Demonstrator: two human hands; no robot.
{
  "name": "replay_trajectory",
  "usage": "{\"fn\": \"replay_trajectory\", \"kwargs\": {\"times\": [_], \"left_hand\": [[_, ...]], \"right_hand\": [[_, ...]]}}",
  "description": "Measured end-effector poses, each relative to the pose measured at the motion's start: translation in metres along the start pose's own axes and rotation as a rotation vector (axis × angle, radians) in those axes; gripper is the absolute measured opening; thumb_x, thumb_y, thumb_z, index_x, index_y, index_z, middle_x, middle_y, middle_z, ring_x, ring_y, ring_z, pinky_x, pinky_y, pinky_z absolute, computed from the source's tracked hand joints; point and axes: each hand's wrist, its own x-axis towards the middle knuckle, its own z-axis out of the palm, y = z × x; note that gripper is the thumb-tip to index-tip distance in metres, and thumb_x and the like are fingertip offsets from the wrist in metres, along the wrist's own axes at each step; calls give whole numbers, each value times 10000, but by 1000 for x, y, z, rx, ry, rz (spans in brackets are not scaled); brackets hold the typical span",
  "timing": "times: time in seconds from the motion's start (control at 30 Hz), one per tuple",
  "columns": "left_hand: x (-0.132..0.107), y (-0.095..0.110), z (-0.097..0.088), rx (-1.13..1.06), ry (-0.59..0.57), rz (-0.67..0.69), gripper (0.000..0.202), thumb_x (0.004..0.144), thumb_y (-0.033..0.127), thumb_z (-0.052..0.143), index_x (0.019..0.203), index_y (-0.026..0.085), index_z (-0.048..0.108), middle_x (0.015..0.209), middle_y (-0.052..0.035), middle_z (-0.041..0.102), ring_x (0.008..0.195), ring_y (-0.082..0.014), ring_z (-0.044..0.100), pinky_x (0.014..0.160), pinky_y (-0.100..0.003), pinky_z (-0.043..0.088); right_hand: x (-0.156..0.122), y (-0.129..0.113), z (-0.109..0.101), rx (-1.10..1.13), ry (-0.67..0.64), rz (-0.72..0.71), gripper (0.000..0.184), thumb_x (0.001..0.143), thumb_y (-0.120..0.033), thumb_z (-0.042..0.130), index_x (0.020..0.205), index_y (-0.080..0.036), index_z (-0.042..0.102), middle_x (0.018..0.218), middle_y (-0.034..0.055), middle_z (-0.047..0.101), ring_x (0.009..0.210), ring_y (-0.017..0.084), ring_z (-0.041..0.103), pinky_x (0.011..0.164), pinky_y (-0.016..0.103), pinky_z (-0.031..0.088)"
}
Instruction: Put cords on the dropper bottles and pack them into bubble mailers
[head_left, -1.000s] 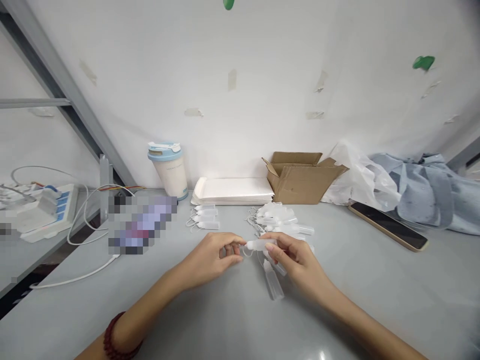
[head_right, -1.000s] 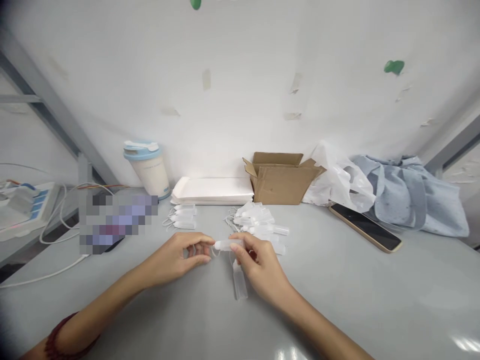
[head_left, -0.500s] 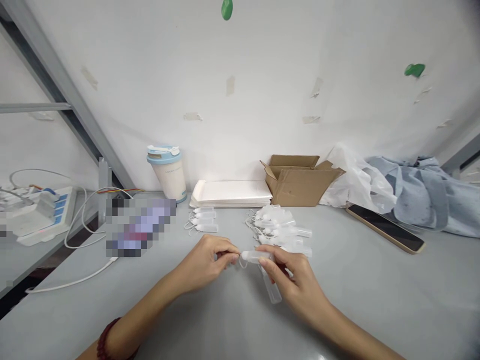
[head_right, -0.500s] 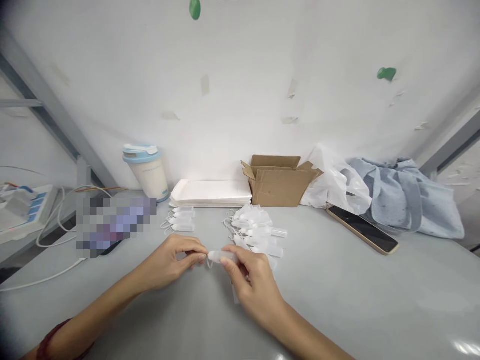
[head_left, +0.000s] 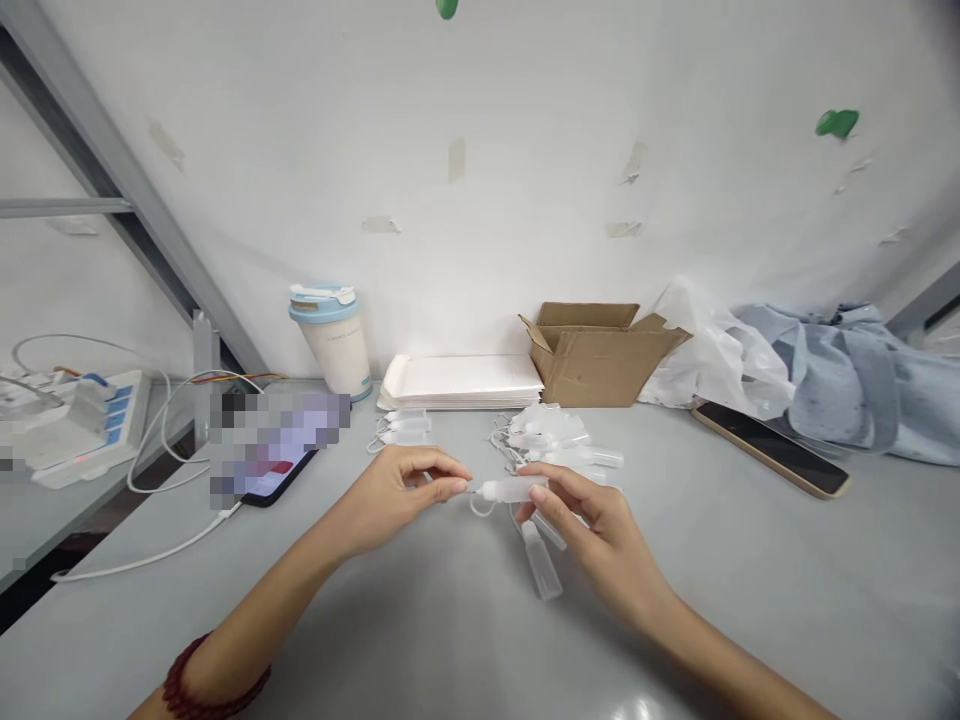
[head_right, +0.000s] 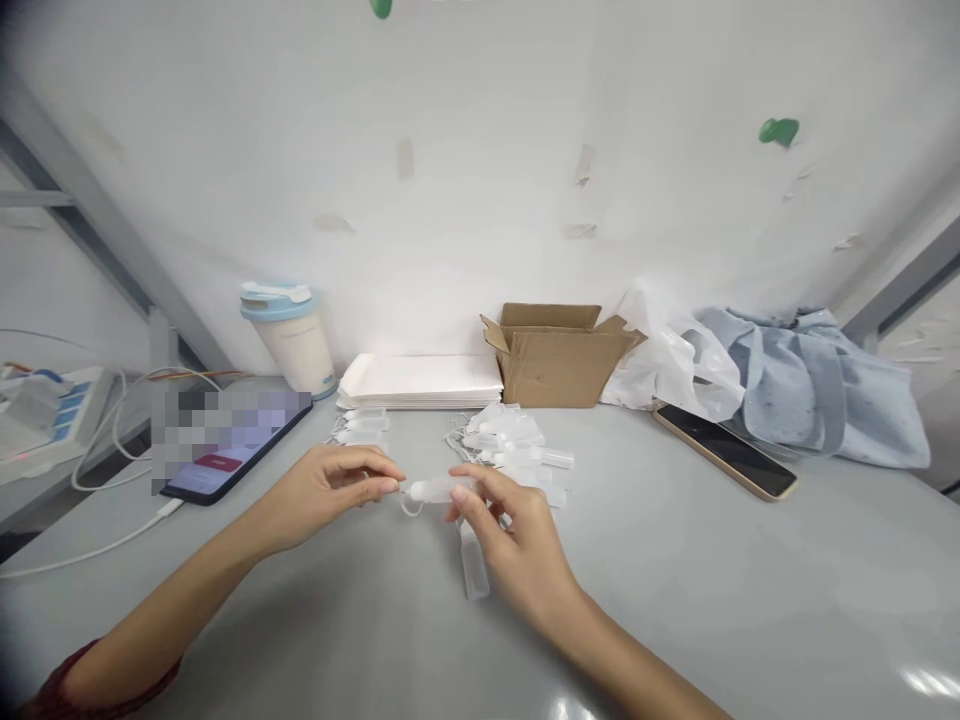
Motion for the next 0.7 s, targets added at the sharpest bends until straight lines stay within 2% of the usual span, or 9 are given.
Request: {"fn": "replay_trajectory", "kwargs": {"times": [0.23, 0.43, 0.57, 0.7], "left_hand": [[0, -1, 3, -67, -119, -42, 291, 855, 367, 493, 757, 164, 678, 735, -18, 656, 637, -116, 554, 582, -210, 430], [-1, 0, 5, -125, -165, -102, 193, 793, 346, 582, 787, 169, 661, 713, 3, 629, 649, -115, 549, 611, -214, 433], [-2, 2, 6, -141, -185, -125, 212, 821, 348, 537, 741, 163, 605, 689, 12, 608, 624, -108, 539, 587, -214, 420], [-3, 2, 4, -176, -197, -135, 264, 851, 378, 490, 712, 163, 553, 659, 20, 579, 606, -106, 528, 576, -218, 417]], "right_hand": [[1, 2, 3, 70, 44, 53, 347, 865, -467, 467, 1016, -202, 631, 701, 21, 668, 662, 171, 563, 559, 266, 391], [2, 3, 5, 89, 63, 55, 320, 859, -462, 480, 973, -199, 621, 691, 14, 642, 666, 166, 551, 570, 268, 389], [5, 2, 3, 51, 15, 64, 311, 868, -456, 463, 867, -190, 624, 702, 15, 616, 686, 162, 550, 602, 272, 397], [7, 3, 0, -40, 26, 41, 262, 832, -440, 533, 906, -198, 604, 716, -2, 562, 626, 136, 522, 562, 254, 401]]}}
